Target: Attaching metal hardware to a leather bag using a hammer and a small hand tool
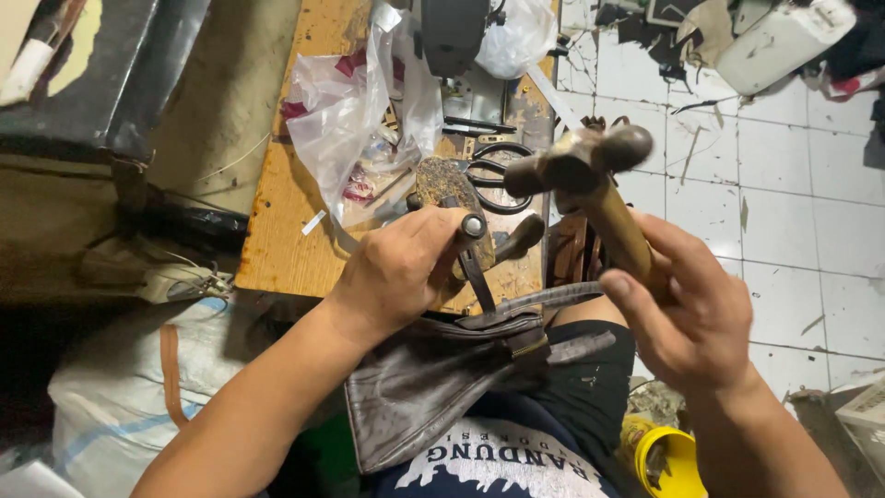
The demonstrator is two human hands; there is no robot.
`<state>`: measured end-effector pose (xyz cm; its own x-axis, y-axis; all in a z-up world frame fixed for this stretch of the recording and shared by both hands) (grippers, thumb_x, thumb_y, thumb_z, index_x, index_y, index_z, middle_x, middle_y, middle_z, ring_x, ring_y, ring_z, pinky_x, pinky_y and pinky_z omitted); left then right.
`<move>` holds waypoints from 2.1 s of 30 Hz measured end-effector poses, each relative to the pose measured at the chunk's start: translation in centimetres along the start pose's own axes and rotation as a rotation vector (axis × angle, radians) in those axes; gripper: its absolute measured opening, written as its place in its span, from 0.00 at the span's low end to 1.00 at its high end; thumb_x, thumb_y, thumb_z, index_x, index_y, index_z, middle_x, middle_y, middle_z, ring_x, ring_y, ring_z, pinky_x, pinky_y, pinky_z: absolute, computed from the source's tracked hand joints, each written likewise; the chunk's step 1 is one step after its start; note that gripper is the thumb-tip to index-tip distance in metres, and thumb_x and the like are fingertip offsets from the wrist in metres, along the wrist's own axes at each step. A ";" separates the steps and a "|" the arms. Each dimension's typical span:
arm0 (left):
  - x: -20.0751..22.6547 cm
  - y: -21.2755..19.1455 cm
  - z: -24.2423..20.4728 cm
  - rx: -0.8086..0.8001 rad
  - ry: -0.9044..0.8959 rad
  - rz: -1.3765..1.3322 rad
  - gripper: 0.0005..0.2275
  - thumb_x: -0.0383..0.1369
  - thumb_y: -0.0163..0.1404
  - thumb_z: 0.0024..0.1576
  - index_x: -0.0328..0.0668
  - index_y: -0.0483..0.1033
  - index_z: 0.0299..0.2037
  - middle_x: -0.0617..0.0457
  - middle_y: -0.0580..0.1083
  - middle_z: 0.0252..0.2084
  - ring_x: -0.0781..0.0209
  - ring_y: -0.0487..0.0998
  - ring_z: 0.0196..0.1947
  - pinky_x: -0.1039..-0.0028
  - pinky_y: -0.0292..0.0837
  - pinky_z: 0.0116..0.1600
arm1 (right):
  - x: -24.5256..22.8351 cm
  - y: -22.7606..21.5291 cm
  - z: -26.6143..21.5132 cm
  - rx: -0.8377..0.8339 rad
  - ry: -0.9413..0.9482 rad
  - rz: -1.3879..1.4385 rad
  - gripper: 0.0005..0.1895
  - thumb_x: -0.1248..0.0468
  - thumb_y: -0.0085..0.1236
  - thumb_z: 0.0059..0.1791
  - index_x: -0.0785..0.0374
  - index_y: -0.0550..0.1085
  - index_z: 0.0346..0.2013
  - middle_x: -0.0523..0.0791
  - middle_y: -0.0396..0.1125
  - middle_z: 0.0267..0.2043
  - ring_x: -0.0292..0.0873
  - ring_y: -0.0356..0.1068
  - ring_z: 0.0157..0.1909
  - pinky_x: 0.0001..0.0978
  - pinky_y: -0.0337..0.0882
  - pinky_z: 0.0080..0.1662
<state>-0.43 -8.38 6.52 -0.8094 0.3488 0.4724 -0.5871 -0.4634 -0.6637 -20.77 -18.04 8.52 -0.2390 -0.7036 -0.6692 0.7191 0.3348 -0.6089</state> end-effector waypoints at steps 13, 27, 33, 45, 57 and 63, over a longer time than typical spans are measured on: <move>-0.6 0.9 -0.1 0.031 0.019 0.070 0.10 0.24 0.50 0.59 0.36 0.70 0.51 0.45 0.70 0.34 0.41 0.75 0.29 0.54 0.71 0.30 | -8.4 -2.0 -1.3 -0.044 -0.255 -0.334 0.29 0.65 0.67 0.48 0.71 0.71 0.62 0.55 0.75 0.56 0.44 0.80 0.46 0.32 0.78 0.49; -1.0 1.2 -0.1 0.046 0.002 0.111 0.10 0.35 0.38 0.69 0.38 0.71 0.47 0.48 0.71 0.31 0.50 0.75 0.23 0.57 0.75 0.23 | -5.4 0.1 0.4 -0.093 -0.095 -0.337 0.29 0.63 0.62 0.51 0.62 0.70 0.67 0.46 0.77 0.46 0.35 0.73 0.34 0.29 0.73 0.42; -0.9 0.9 -0.2 0.069 -0.011 0.105 0.11 0.27 0.47 0.60 0.39 0.73 0.52 0.48 0.77 0.40 0.43 0.80 0.34 0.56 0.76 0.34 | -5.9 -2.0 -1.3 0.168 -0.295 -0.280 0.27 0.70 0.64 0.53 0.78 0.68 0.64 0.50 0.66 0.31 0.40 0.56 0.23 0.34 0.63 0.30; -1.0 1.2 0.0 0.054 -0.009 0.068 0.10 0.28 0.47 0.61 0.40 0.73 0.51 0.48 0.74 0.37 0.44 0.78 0.33 0.57 0.74 0.35 | 7.1 -7.6 -8.5 0.411 -0.066 -0.535 0.02 0.79 0.43 0.49 0.73 0.62 0.34 0.48 0.54 0.32 0.45 0.54 0.30 0.34 0.50 0.33; -0.5 0.8 0.4 0.072 0.016 0.083 0.13 0.36 0.37 0.70 0.35 0.72 0.43 0.50 0.71 0.27 0.54 0.74 0.19 0.63 0.75 0.20 | -5.5 0.4 0.2 -0.132 -0.061 -0.384 0.27 0.63 0.60 0.52 0.59 0.69 0.66 0.44 0.74 0.37 0.40 0.70 0.29 0.31 0.71 0.38; -0.7 0.8 0.1 0.090 0.012 0.151 0.09 0.31 0.47 0.63 0.38 0.73 0.50 0.49 0.76 0.35 0.49 0.79 0.28 0.58 0.75 0.27 | -4.1 -7.2 -4.0 0.567 -0.244 -0.124 0.21 0.84 0.60 0.55 0.91 0.71 0.63 0.53 0.62 0.35 0.43 0.55 0.33 0.34 0.55 0.39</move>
<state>-0.34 -9.11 5.67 -0.8885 0.2790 0.3644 -0.4582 -0.5823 -0.6715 -27.62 -15.08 13.90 -0.2356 -0.8609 -0.4509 0.9456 -0.0960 -0.3107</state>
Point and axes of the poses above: each hand's wrist, its own z-axis towards the middle knuckle, its own y-axis out of the palm, x = y × z, the point moved 10 cm from there along z, towards the middle knuckle
